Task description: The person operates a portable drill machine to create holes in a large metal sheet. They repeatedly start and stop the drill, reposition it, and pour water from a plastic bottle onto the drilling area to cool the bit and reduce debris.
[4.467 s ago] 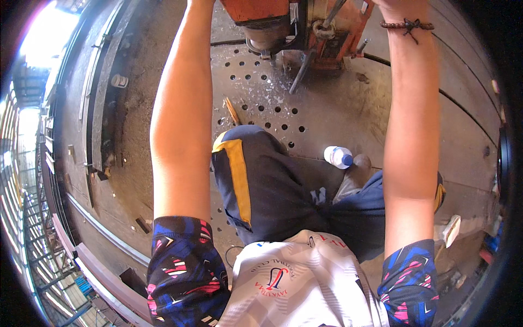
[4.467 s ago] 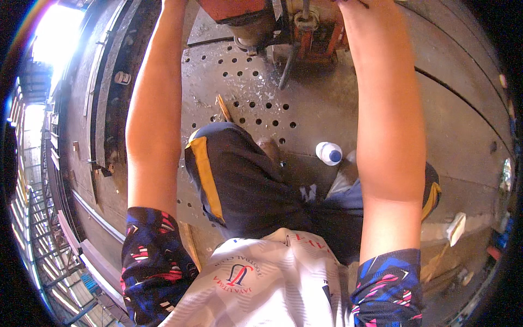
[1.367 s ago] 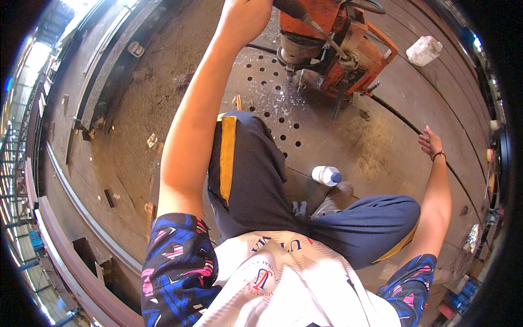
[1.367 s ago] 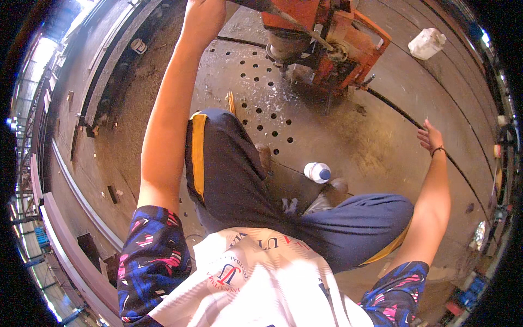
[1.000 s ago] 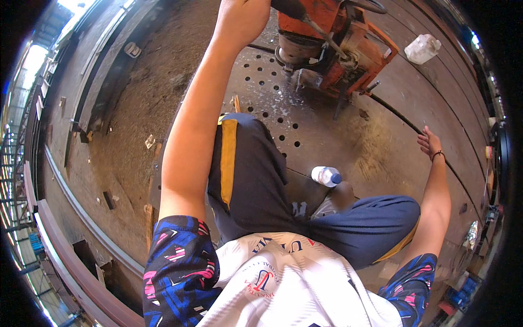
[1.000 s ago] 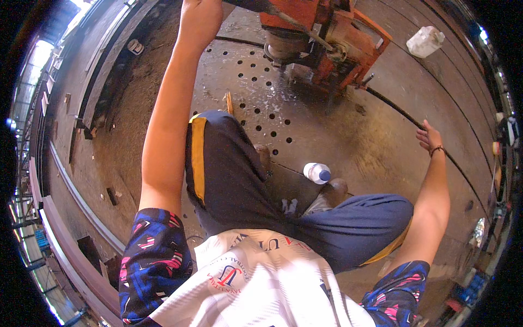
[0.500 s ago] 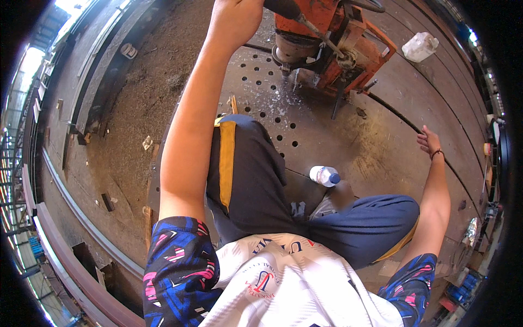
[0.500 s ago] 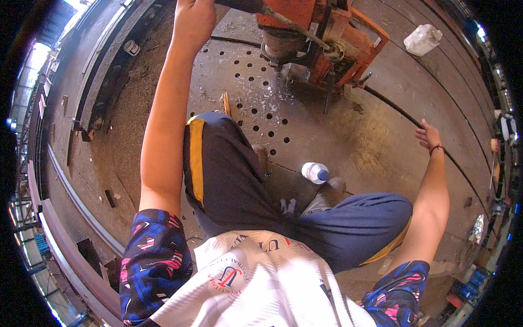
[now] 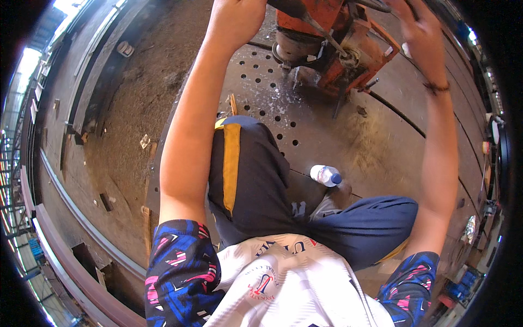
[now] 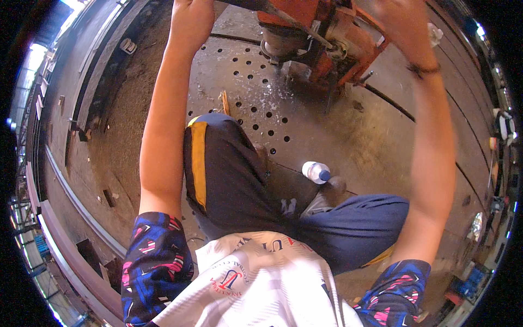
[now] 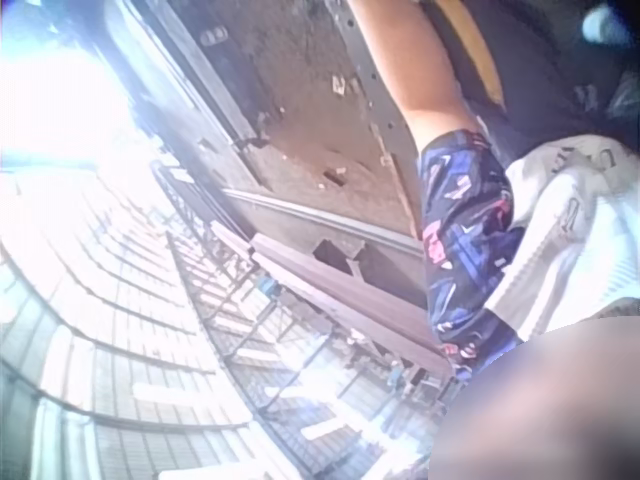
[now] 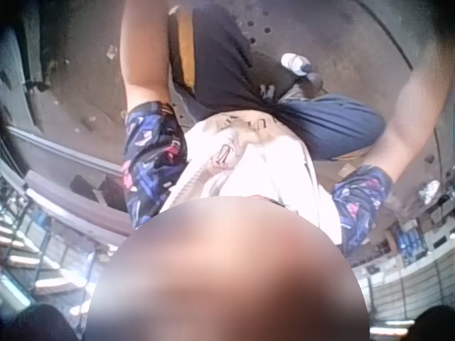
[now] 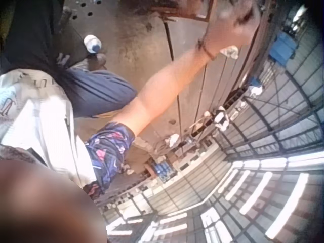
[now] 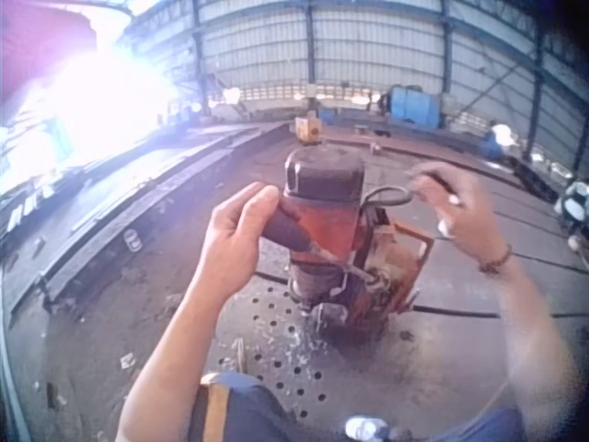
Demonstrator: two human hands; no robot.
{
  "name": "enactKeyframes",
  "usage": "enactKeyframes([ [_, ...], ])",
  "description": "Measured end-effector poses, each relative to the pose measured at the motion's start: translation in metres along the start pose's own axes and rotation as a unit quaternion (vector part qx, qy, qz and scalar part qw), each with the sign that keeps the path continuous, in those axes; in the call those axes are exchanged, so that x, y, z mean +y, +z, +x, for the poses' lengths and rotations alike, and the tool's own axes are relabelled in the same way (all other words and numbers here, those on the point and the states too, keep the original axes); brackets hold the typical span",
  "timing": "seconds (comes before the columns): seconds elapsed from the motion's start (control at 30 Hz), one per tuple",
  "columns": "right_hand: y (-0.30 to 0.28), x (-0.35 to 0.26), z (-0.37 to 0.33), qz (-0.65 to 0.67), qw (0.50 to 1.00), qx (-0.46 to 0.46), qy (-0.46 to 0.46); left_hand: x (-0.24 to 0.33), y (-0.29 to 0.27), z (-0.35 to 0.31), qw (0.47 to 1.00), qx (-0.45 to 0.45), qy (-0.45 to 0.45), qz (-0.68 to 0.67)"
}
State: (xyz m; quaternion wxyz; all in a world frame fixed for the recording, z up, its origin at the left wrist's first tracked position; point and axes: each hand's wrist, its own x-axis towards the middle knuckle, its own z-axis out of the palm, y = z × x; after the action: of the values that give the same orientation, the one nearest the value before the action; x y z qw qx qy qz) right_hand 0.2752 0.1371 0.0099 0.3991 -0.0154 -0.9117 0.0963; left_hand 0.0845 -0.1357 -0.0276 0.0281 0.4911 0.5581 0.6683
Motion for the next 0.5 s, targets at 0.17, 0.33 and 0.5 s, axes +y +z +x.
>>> enactKeyframes([
  [0.17, 0.088, -0.113, 0.057, 0.287, 0.955, -0.021, -0.077, -0.016, -0.010, -0.010, 1.000, -0.006, -0.020, 0.008],
  [0.33, 0.077, -0.108, 0.022, 0.271, 0.957, -0.033, -0.095, -0.124, -0.037, -0.082, 0.975, 0.070, -0.209, 0.016],
  [0.5, -0.004, 0.009, -0.107, 0.112, 0.958, 0.204, 0.165, -0.230, -0.091, -0.185, 0.918, 0.120, -0.360, 0.117],
])
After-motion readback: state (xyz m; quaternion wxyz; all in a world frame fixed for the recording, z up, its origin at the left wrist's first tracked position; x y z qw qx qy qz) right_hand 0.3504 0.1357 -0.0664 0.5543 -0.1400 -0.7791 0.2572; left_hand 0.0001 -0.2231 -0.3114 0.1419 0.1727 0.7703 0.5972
